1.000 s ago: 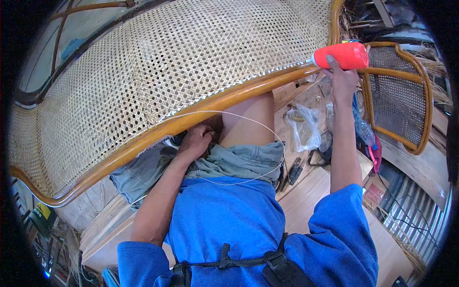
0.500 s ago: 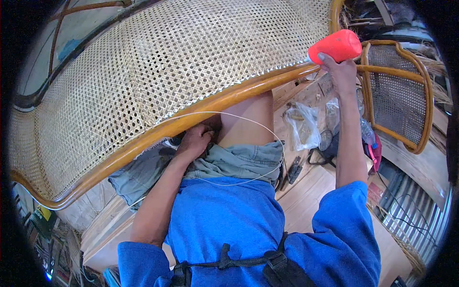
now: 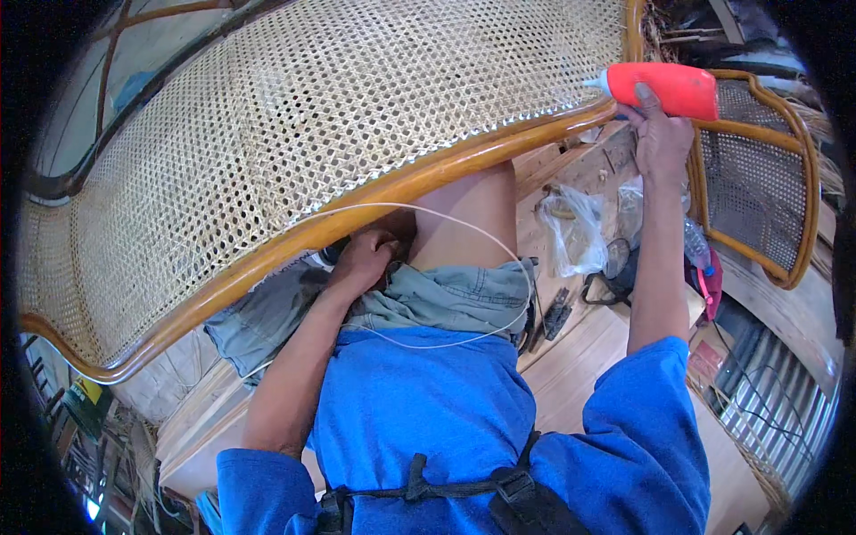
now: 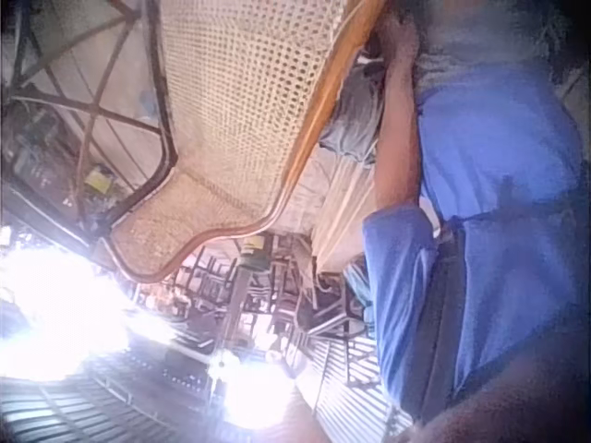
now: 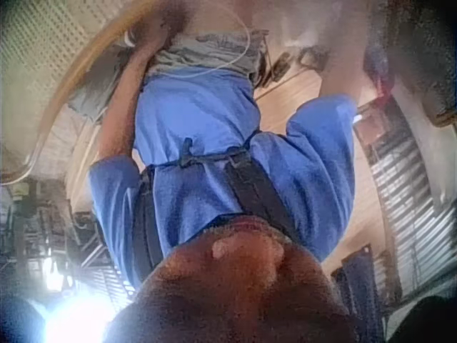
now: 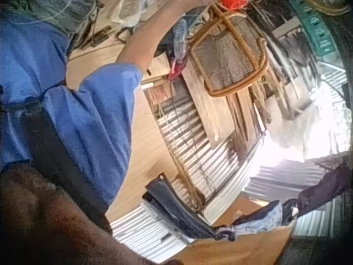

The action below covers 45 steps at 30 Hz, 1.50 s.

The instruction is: The person applies glue from a red bottle along the edge of a rattan chair seat. They then insert small wooden pegs into the glued area to secure the rattan weave to the frame.

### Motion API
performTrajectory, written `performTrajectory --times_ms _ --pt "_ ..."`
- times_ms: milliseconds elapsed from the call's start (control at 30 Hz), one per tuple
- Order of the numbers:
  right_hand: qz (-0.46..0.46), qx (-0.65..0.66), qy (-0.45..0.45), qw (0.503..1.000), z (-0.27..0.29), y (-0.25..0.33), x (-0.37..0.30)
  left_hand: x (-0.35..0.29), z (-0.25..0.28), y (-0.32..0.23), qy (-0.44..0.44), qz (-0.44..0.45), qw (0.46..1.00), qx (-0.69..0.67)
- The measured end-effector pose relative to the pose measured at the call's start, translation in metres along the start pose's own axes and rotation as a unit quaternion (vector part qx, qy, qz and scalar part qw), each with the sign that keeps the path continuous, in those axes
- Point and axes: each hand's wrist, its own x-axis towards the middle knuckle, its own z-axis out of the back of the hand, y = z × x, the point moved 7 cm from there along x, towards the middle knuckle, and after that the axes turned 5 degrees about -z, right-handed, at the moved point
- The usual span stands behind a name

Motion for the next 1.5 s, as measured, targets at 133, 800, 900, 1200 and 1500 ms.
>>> performTrajectory --times_ms 133,800,900,1200,1500 --pt "-0.029 -0.041 0.016 0.999 0.007 -0.003 0.000 0.002 -0.006 0.005 0.014 0.037 0.999 0.006" --pt "-0.043 -0.163 0.076 0.983 -0.012 -0.006 0.000 0.002 -0.005 0.004 0.019 0.034 0.999 -0.016" --pt "-0.022 -0.222 0.091 0.971 -0.021 0.000 0.001 0.002 -0.004 0.000 0.022 0.040 0.999 -0.029" --pt "0.060 -0.312 0.067 0.946 -0.027 0.007 -0.006 0.008 -0.007 -0.001 -0.002 -0.034 0.999 -0.005" --pt "-0.021 -0.046 -0.025 0.998 0.018 -0.006 0.005 0.004 -0.008 -0.004 0.055 0.056 0.997 0.026"
